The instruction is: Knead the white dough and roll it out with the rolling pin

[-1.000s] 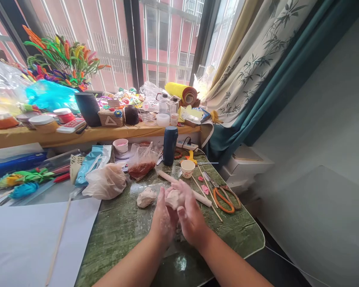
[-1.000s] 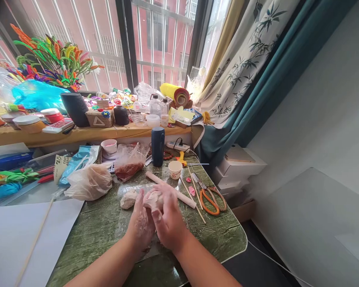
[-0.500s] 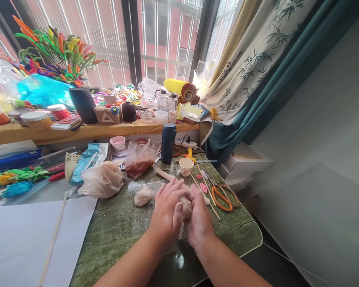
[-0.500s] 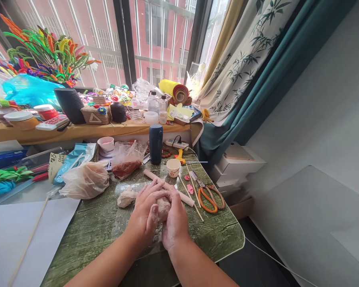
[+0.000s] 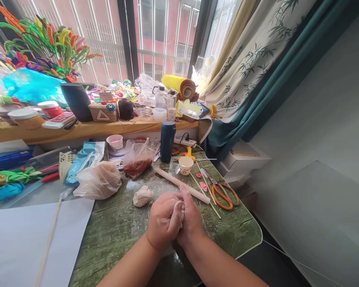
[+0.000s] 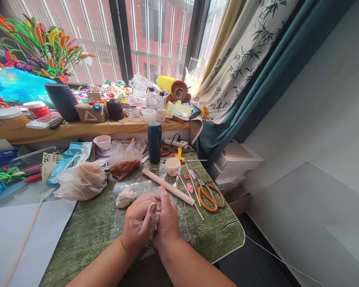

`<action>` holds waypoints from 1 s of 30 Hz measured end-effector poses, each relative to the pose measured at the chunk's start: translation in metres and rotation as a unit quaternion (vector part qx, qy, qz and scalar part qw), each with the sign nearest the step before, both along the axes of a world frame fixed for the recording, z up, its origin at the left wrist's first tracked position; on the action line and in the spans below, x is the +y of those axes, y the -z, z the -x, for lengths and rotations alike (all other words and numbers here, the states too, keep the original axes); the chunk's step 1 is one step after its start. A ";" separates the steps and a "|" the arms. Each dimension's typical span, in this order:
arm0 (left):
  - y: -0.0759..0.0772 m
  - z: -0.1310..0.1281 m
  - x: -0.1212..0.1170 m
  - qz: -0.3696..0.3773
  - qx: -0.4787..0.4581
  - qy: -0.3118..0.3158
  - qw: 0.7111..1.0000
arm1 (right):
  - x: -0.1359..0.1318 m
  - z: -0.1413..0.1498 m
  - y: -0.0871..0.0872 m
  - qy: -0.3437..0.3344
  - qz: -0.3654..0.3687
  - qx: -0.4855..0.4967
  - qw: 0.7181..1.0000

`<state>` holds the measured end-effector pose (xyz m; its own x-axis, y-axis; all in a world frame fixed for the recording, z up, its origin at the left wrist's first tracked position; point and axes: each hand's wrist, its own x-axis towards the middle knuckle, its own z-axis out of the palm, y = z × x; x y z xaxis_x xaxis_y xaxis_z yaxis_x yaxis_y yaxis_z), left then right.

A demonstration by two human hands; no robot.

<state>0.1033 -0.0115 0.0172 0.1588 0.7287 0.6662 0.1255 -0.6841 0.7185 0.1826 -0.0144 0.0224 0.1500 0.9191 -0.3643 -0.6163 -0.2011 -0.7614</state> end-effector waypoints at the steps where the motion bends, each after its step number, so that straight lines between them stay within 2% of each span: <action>1: 0.001 0.001 0.000 0.019 -0.011 -0.003 1.000 | 0.002 0.000 0.000 -0.004 0.014 0.000 1.000; 3: 0.005 0.001 0.001 0.054 -0.048 0.006 0.997 | 0.005 -0.005 -0.002 -0.001 0.002 -0.053 0.999; 5: 0.007 0.000 0.002 0.106 -0.117 0.033 0.987 | 0.009 -0.015 -0.004 0.009 -0.046 -0.160 0.986; 7: 0.005 -0.003 0.003 0.195 -0.236 0.075 0.949 | 0.012 -0.028 -0.004 0.022 -0.114 -0.284 0.952; 9: 0.000 -0.007 0.004 0.301 -0.366 0.136 0.870 | 0.013 -0.040 -0.001 0.034 -0.206 -0.403 0.891; 11: -0.006 -0.009 0.006 0.382 -0.452 0.185 0.785 | 0.010 -0.046 0.005 0.031 -0.309 -0.498 0.810; 12: -0.007 -0.009 0.007 0.407 -0.469 0.190 0.761 | 0.008 -0.046 0.008 0.021 -0.350 -0.529 0.773; 13: -0.007 -0.009 0.008 0.421 -0.475 0.178 0.752 | 0.005 -0.045 0.011 0.005 -0.378 -0.548 0.747; 14: -0.006 -0.007 0.010 0.426 -0.474 0.152 0.755 | 0.001 -0.042 0.014 -0.017 -0.390 -0.552 0.737; 15: -0.004 -0.005 0.011 0.425 -0.466 0.117 0.767 | -0.003 -0.039 0.015 -0.040 -0.386 -0.540 0.747; 16: -0.002 -0.003 0.013 0.417 -0.450 0.078 0.786 | -0.006 -0.035 0.016 -0.060 -0.363 -0.512 0.776; 17: 0.001 0.000 0.014 0.401 -0.422 0.036 0.812 | -0.008 -0.031 0.015 -0.076 -0.324 -0.465 0.821; 19: 0.005 0.007 0.014 0.332 -0.324 -0.034 0.885 | -0.011 -0.024 0.008 -0.081 -0.212 -0.314 0.922; 20: 0.006 0.011 0.014 0.275 -0.253 -0.046 0.926 | -0.010 -0.022 0.004 -0.084 -0.148 -0.219 0.961; 21: 0.005 0.014 0.012 0.206 -0.167 -0.037 0.963 | -0.010 -0.020 -0.001 -0.092 -0.090 -0.123 0.984; 22: 0.005 0.016 0.010 0.134 -0.075 -0.010 0.988 | -0.009 -0.019 -0.007 -0.105 -0.045 -0.037 0.993; 23: 0.004 0.017 0.008 0.067 0.010 0.021 0.997 | -0.008 -0.018 -0.011 -0.119 -0.019 0.031 0.992; 25: 0.002 0.016 0.002 -0.028 0.119 0.047 0.991 | -0.008 -0.016 -0.018 -0.141 0.000 0.098 0.985; 27: 0.001 0.012 -0.004 -0.069 0.157 -0.002 0.985 | -0.012 -0.014 -0.020 -0.125 0.009 0.090 0.988; 30: 0.003 0.004 -0.011 -0.088 0.192 -0.093 0.973 | -0.017 -0.013 -0.020 -0.083 -0.019 -0.003 0.996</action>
